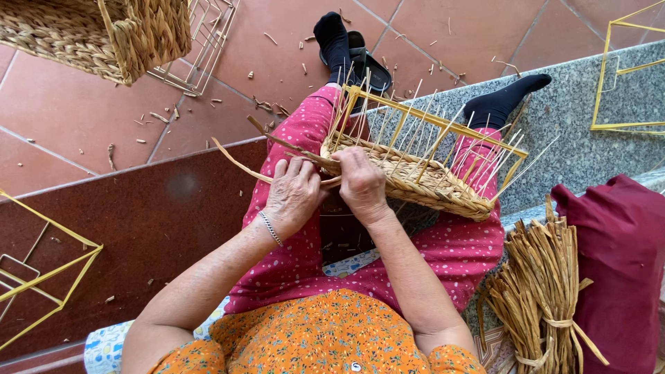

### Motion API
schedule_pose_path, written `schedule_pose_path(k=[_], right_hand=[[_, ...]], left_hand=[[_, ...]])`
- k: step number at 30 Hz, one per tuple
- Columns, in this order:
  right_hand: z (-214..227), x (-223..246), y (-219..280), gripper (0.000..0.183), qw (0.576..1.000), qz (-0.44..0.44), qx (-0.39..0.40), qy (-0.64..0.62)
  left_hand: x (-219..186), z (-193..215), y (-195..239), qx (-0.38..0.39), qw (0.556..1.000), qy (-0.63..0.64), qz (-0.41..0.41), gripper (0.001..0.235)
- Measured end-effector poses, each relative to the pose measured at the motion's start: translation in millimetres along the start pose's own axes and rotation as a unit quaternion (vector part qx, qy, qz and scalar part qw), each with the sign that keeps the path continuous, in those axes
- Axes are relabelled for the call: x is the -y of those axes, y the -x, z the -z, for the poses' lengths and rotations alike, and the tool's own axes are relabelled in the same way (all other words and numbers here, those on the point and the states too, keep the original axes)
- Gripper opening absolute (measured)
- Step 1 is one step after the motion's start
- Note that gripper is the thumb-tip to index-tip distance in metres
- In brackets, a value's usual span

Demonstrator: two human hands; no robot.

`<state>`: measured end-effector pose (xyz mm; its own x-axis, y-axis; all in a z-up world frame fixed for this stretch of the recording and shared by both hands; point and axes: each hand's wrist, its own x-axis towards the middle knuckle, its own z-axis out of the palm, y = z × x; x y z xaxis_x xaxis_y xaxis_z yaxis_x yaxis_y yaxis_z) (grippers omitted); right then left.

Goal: The person weaves a basket by hand, interlacing dried plant fibers through a yellow metal frame. They repeatedly pull and tighten the fibers to build up the basket's sides.

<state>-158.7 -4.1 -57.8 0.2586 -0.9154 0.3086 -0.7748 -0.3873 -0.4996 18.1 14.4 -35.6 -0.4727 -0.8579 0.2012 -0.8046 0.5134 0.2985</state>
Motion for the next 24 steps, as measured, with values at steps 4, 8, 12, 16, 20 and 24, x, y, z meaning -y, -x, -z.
schedule_pose_path(k=[4, 8, 12, 16, 20, 24], right_hand=[[42.7, -2.3, -6.9, 0.023, 0.973, -0.070, 0.101, -0.196], [58.4, 3.9, -15.4, 0.032, 0.950, -0.104, 0.171, -0.240], [33.7, 10.0, -10.5, 0.018, 0.986, -0.045, 0.025, -0.160], [16.3, 2.8, -5.9, 0.022, 0.963, -0.206, 0.014, -0.175], [9.9, -1.6, -7.8, 0.043, 0.938, -0.260, -0.029, -0.229], [0.8, -2.8, -6.5, 0.037, 0.932, -0.284, -0.064, -0.217]], left_hand=[[2.2, -4.3, 3.9, 0.151, 0.987, 0.040, 0.046, 0.011], [9.1, 15.2, -15.6, 0.066, 0.990, 0.122, 0.028, 0.011], [3.3, 41.4, -37.6, -0.075, 0.997, 0.024, -0.009, 0.025], [-2.4, 45.6, -33.4, -0.220, 0.970, 0.075, -0.078, 0.029], [11.9, 1.7, -40.9, -0.105, 0.970, 0.219, -0.007, 0.025], [39.6, -48.1, -52.9, 0.061, 0.896, 0.405, 0.170, 0.015]])
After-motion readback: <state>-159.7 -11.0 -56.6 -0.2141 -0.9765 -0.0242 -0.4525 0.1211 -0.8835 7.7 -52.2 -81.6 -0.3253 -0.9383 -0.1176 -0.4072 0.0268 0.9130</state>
